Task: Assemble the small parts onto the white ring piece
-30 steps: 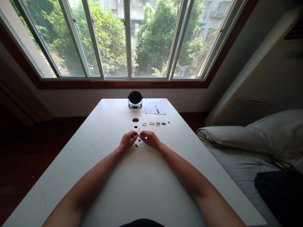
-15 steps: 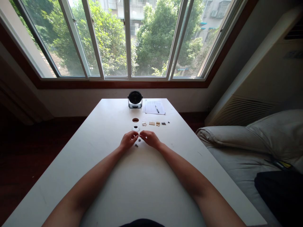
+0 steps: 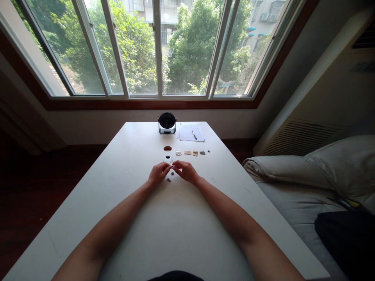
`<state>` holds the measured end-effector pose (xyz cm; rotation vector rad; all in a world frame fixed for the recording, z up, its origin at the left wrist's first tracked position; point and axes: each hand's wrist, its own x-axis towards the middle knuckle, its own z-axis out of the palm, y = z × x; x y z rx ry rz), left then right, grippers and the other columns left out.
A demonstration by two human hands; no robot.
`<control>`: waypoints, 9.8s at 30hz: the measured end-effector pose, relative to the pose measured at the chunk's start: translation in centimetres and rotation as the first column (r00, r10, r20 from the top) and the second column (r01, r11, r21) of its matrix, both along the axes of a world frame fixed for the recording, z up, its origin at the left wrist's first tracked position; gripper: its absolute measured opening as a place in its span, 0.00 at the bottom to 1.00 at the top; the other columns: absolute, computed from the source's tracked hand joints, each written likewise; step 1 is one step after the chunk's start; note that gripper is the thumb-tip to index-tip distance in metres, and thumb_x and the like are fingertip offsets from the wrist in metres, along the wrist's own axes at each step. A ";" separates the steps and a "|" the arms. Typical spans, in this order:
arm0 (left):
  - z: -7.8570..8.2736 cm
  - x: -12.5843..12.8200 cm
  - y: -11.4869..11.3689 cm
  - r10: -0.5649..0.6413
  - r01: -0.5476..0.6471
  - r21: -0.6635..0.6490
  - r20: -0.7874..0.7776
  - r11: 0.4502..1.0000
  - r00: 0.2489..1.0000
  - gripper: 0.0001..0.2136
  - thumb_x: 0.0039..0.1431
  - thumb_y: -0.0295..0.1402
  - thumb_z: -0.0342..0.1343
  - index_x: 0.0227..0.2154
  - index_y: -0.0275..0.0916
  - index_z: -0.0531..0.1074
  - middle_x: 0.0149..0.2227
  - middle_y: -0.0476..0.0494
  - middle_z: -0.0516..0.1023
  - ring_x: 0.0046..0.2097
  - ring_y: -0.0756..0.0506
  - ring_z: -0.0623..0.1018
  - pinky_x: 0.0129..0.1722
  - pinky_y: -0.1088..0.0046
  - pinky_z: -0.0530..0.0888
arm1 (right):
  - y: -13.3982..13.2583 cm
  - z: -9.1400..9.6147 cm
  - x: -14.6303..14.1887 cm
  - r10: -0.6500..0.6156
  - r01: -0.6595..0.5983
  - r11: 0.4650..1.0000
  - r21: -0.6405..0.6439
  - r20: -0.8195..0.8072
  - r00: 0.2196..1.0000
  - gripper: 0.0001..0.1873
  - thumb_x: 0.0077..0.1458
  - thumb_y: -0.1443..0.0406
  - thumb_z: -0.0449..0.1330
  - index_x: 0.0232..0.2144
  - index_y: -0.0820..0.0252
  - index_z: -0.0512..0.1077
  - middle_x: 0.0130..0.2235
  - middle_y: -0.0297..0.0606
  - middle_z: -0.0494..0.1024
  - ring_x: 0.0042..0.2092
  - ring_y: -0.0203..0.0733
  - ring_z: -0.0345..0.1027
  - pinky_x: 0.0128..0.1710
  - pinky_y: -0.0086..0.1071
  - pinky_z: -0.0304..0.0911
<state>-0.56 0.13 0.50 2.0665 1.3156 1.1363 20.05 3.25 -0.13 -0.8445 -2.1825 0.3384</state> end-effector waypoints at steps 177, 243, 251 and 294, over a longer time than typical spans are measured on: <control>-1.8 0.0 1.3 -0.017 0.036 -0.149 0.131 0.988 0.991 0.10 0.62 0.39 0.53 0.34 0.39 0.74 0.28 0.48 0.76 0.31 0.48 0.75 0.32 0.72 0.73 | -0.1 0.6 -0.1 0.028 -0.076 0.964 0.253 0.188 0.982 0.04 0.64 0.67 0.56 0.39 0.54 0.70 0.35 0.37 0.77 0.37 0.41 0.68 0.37 0.32 0.60; -0.9 0.2 0.5 -0.045 0.063 -0.107 0.159 0.992 0.986 0.07 0.59 0.35 0.56 0.36 0.39 0.76 0.32 0.48 0.77 0.31 0.50 0.73 0.32 0.73 0.72 | 0.0 0.3 0.0 0.003 -0.046 0.970 0.239 0.177 0.984 0.03 0.62 0.68 0.55 0.36 0.57 0.69 0.33 0.36 0.76 0.35 0.38 0.68 0.36 0.31 0.59; -1.5 0.0 1.0 -0.040 0.077 -0.168 0.210 0.983 0.977 0.09 0.60 0.38 0.55 0.33 0.38 0.75 0.28 0.48 0.76 0.31 0.49 0.74 0.33 0.72 0.73 | -0.2 0.5 -0.1 0.035 -0.082 0.965 0.251 0.186 0.982 0.04 0.62 0.68 0.57 0.40 0.56 0.69 0.35 0.36 0.78 0.36 0.38 0.69 0.37 0.30 0.59; -1.7 0.0 1.1 -0.051 0.095 -0.191 0.222 0.977 0.974 0.09 0.60 0.38 0.54 0.31 0.38 0.73 0.28 0.48 0.76 0.31 0.49 0.75 0.33 0.73 0.72 | 0.0 0.0 -0.1 -0.013 -0.046 0.959 0.278 0.207 0.978 0.06 0.62 0.69 0.56 0.39 0.56 0.71 0.34 0.36 0.78 0.36 0.38 0.69 0.36 0.30 0.59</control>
